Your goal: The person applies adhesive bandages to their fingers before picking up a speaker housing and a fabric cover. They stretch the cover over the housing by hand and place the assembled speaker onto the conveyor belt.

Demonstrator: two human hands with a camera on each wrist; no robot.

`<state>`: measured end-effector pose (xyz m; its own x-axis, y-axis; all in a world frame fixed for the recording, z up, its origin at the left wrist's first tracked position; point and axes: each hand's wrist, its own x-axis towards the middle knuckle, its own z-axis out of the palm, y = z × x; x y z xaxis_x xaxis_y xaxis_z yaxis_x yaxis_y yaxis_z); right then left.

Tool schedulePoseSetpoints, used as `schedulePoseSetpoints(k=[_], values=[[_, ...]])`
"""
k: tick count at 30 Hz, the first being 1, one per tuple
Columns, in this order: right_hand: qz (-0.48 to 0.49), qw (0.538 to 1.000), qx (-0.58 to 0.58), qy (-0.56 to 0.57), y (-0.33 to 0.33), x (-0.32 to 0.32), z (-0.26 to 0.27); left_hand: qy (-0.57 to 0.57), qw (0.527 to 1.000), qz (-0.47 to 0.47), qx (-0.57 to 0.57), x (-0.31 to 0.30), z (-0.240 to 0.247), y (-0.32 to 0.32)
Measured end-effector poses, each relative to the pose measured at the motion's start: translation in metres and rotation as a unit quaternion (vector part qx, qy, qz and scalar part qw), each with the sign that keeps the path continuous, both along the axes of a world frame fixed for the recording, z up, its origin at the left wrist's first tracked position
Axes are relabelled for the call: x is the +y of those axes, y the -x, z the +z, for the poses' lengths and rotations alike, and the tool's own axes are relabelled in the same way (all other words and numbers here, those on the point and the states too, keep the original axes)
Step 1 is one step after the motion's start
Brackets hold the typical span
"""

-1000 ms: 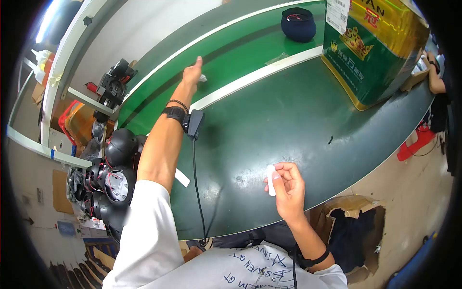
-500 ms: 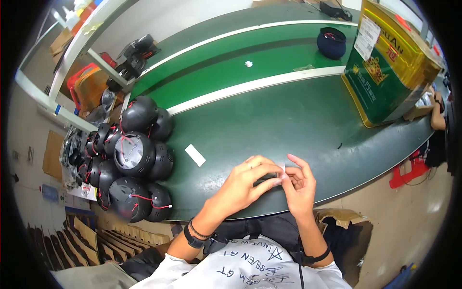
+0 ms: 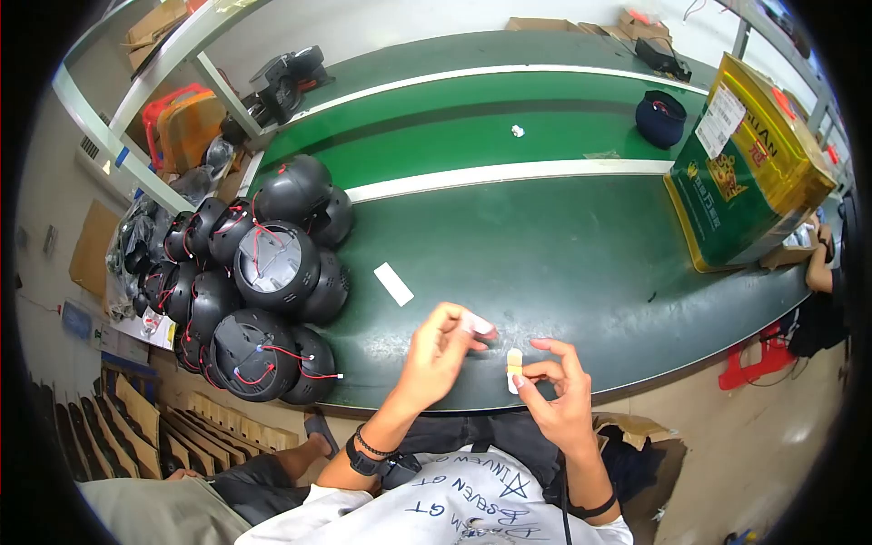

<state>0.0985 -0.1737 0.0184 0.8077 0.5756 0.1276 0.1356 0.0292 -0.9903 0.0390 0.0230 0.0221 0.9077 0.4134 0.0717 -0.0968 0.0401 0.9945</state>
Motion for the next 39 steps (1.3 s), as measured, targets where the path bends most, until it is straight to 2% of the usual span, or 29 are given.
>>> schedulePoseSetpoints(k=[1,2,4,5,7,9,12,13,15,17,19,23,25,32,34,37,38,39], values=[[-0.006,0.998,0.051,-0.019,0.001,0.001,-0.003,0.001,1.0,0.002,-0.003,0.003,0.0,0.002],[-0.005,0.999,0.049,-0.018,0.001,0.003,-0.006,0.048,0.999,0.012,0.01,0.008,-0.001,0.006],[-0.024,0.989,0.126,-0.072,-0.001,0.005,-0.014,0.11,0.994,0.0,0.026,0.012,-0.005,0.014],[-0.027,0.989,0.124,-0.07,-0.002,0.006,-0.019,0.112,0.993,-0.003,0.025,0.009,-0.009,0.018],[-0.046,0.97,0.187,-0.147,-0.005,0.01,-0.025,0.098,0.993,-0.055,0.041,0.002,-0.017,0.025],[-0.076,0.967,0.19,-0.152,-0.004,0.016,-0.02,0.11,0.991,-0.067,0.048,-0.008,-0.017,0.027],[-0.104,0.962,0.201,-0.155,-0.007,0.015,-0.027,0.0,0.998,-0.056,0.042,-0.024,-0.009,0.029],[-0.103,0.961,0.209,-0.152,-0.006,0.014,-0.03,0.0,0.998,-0.056,0.042,-0.025,-0.009,0.027],[-0.104,0.952,0.231,-0.171,-0.005,0.016,-0.025,-0.262,0.964,-0.032,-0.028,-0.028,-0.001,0.02],[-0.105,0.943,0.251,-0.19,-0.004,0.017,-0.024,-0.28,0.96,-0.003,-0.018,-0.035,-0.002,0.014],[-0.093,0.921,0.298,-0.234,-0.003,0.017,-0.026,-0.333,0.941,0.01,-0.062,-0.036,-0.01,0.01],[-0.105,0.911,0.317,-0.242,-0.001,0.017,-0.026,-0.348,0.932,0.026,-0.1,-0.041,-0.014,0.008],[-0.101,0.904,0.33,-0.253,0.0,0.018,-0.023,-0.382,0.913,0.051,-0.136,-0.042,-0.022,0.004],[-0.07,0.879,0.382,-0.275,0.0,0.016,-0.02,-0.395,0.91,0.012,-0.123,-0.033,-0.016,0.001],[-0.094,0.875,0.37,-0.297,-0.008,0.014,-0.024,-0.374,0.919,-0.014,-0.121,-0.031,-0.012,0.004],[-0.141,0.887,0.329,-0.292,-0.021,0.007,-0.025,-0.266,0.959,-0.035,-0.095,-0.027,-0.014,0.013],[-0.176,0.9,0.292,-0.273,-0.028,0.006,-0.016,0.042,0.998,-0.051,0.001,-0.024,-0.028,0.018],[-0.193,0.899,0.276,-0.278,-0.032,0.004,-0.019,0.033,0.999,-0.04,0.0,-0.014,-0.029,0.015]])
